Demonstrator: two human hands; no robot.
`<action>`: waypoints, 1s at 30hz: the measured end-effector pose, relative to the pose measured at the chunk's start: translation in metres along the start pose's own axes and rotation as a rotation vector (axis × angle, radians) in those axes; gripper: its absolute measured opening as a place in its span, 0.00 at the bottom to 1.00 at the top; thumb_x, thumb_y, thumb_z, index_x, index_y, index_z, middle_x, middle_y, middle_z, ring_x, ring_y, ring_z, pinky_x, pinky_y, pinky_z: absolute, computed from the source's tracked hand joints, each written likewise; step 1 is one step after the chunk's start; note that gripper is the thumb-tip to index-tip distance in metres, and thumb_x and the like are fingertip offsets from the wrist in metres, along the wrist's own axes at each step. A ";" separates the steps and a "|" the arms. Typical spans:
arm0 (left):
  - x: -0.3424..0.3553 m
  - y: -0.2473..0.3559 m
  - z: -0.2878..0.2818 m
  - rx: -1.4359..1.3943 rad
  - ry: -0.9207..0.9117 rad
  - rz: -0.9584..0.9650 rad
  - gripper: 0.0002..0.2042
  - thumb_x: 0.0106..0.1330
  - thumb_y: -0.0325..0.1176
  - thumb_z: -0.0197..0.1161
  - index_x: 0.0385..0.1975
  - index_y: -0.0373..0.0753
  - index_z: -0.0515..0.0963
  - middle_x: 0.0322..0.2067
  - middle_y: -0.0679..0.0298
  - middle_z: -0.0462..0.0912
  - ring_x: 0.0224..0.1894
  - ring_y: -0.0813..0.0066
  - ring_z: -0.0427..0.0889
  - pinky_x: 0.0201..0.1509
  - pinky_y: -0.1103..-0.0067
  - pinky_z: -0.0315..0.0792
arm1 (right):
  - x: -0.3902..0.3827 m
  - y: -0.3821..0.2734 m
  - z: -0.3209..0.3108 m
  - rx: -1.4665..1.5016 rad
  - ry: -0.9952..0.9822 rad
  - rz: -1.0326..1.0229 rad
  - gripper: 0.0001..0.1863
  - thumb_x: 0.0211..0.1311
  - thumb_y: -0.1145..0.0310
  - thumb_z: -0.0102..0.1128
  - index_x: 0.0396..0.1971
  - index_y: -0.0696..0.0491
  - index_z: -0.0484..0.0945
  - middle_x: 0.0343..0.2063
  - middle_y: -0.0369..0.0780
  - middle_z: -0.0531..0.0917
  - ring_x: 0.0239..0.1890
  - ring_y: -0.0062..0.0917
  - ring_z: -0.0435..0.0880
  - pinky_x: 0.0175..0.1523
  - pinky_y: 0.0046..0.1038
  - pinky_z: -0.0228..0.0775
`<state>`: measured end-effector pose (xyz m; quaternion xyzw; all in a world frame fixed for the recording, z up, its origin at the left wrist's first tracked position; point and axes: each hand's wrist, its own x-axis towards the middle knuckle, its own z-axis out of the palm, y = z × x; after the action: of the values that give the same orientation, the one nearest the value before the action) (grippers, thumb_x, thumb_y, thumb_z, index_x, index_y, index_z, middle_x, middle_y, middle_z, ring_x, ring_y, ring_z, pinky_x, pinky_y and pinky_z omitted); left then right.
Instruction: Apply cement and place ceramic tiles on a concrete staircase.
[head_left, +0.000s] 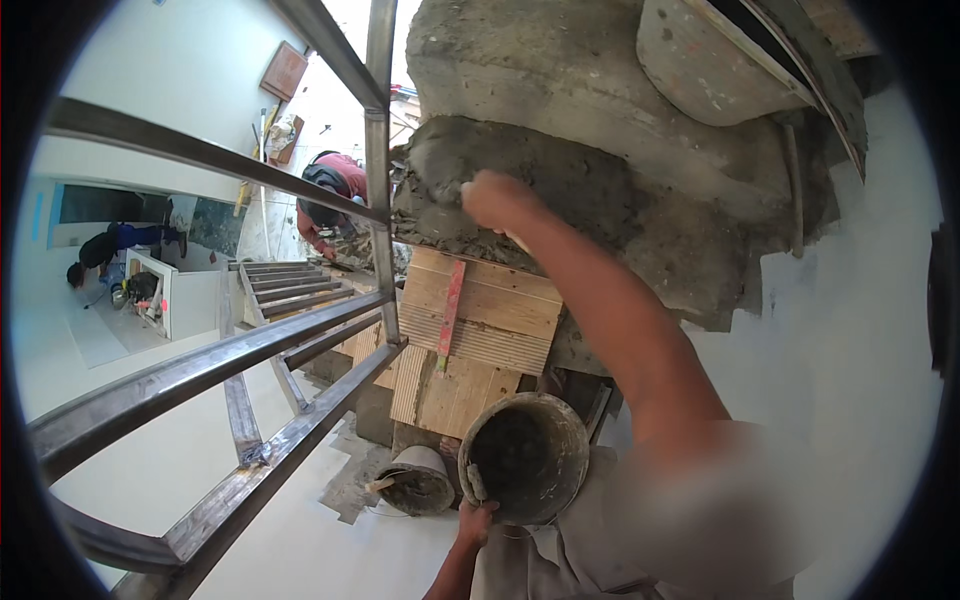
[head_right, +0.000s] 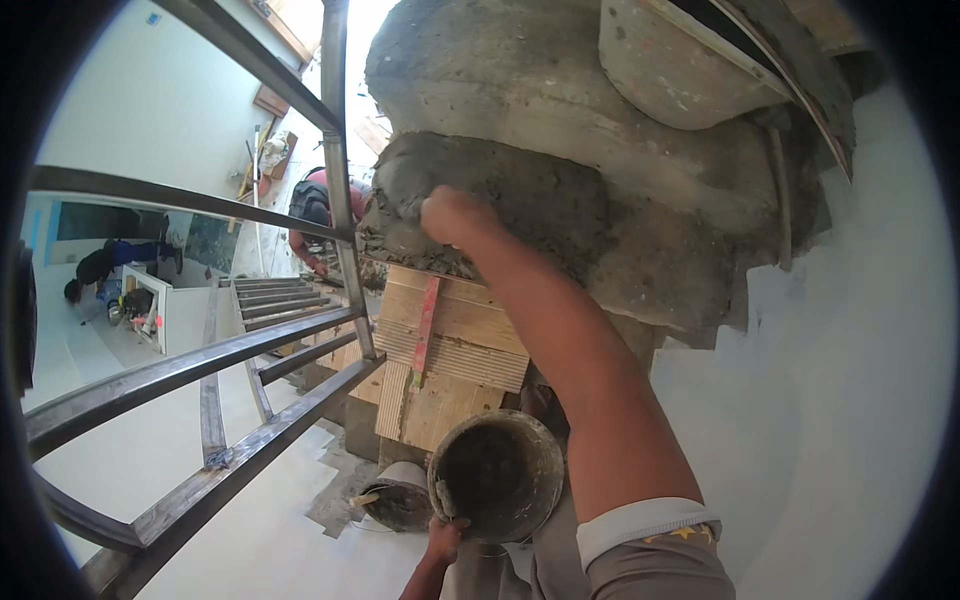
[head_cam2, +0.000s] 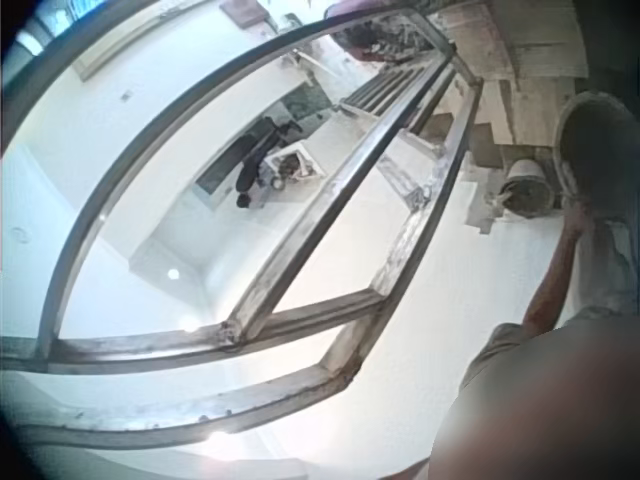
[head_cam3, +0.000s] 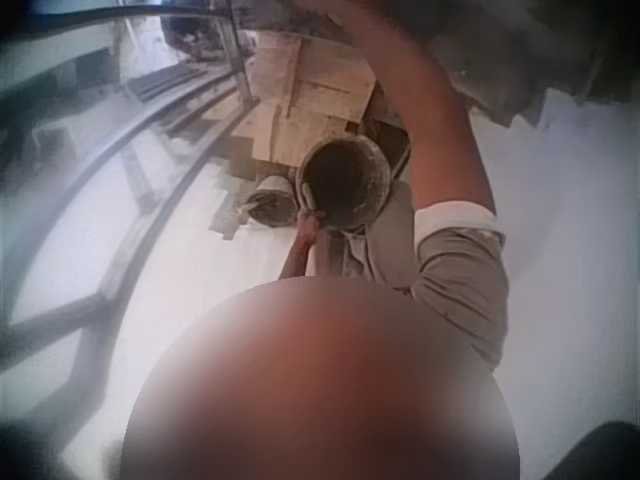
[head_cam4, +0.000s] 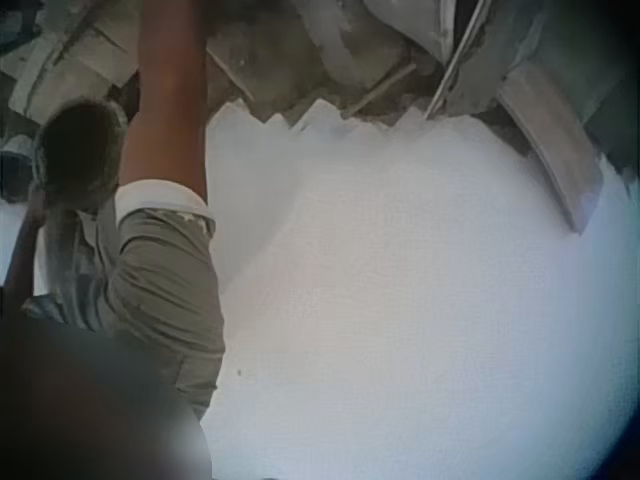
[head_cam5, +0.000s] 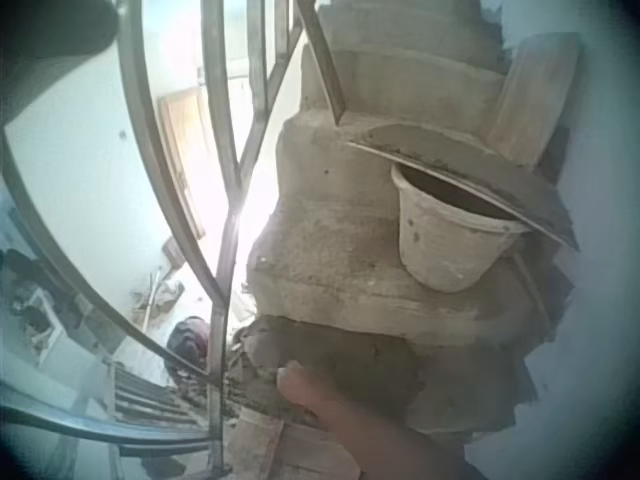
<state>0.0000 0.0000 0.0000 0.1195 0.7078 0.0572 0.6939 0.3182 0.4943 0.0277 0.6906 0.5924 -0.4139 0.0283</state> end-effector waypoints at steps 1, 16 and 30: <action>-0.008 0.008 0.000 0.058 0.026 -0.021 0.25 0.52 0.26 0.66 0.54 0.38 0.76 0.42 0.65 0.83 0.40 0.72 0.79 0.45 0.74 0.73 | -0.006 -0.003 0.004 -0.125 0.162 -0.021 0.14 0.62 0.67 0.55 0.41 0.56 0.86 0.38 0.48 0.88 0.42 0.40 0.90 0.49 0.39 0.82; -0.001 -0.015 -0.002 0.023 -0.005 0.020 0.23 0.53 0.24 0.65 0.53 0.36 0.77 0.44 0.64 0.83 0.44 0.70 0.80 0.49 0.74 0.74 | -0.126 0.143 -0.113 -0.232 -0.081 0.568 0.15 0.68 0.63 0.51 0.39 0.58 0.84 0.37 0.47 0.86 0.34 0.36 0.86 0.34 0.39 0.79; -0.017 -0.007 -0.008 -0.141 -0.053 0.047 0.24 0.52 0.22 0.64 0.53 0.38 0.76 0.46 0.65 0.82 0.46 0.70 0.80 0.50 0.75 0.73 | -0.132 0.085 0.027 0.055 0.057 0.182 0.13 0.69 0.69 0.48 0.37 0.60 0.81 0.31 0.53 0.85 0.38 0.43 0.88 0.39 0.45 0.80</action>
<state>-0.0086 -0.0106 0.0146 0.0885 0.6803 0.1202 0.7176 0.3808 0.3495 0.0516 0.7535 0.5163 -0.4059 0.0297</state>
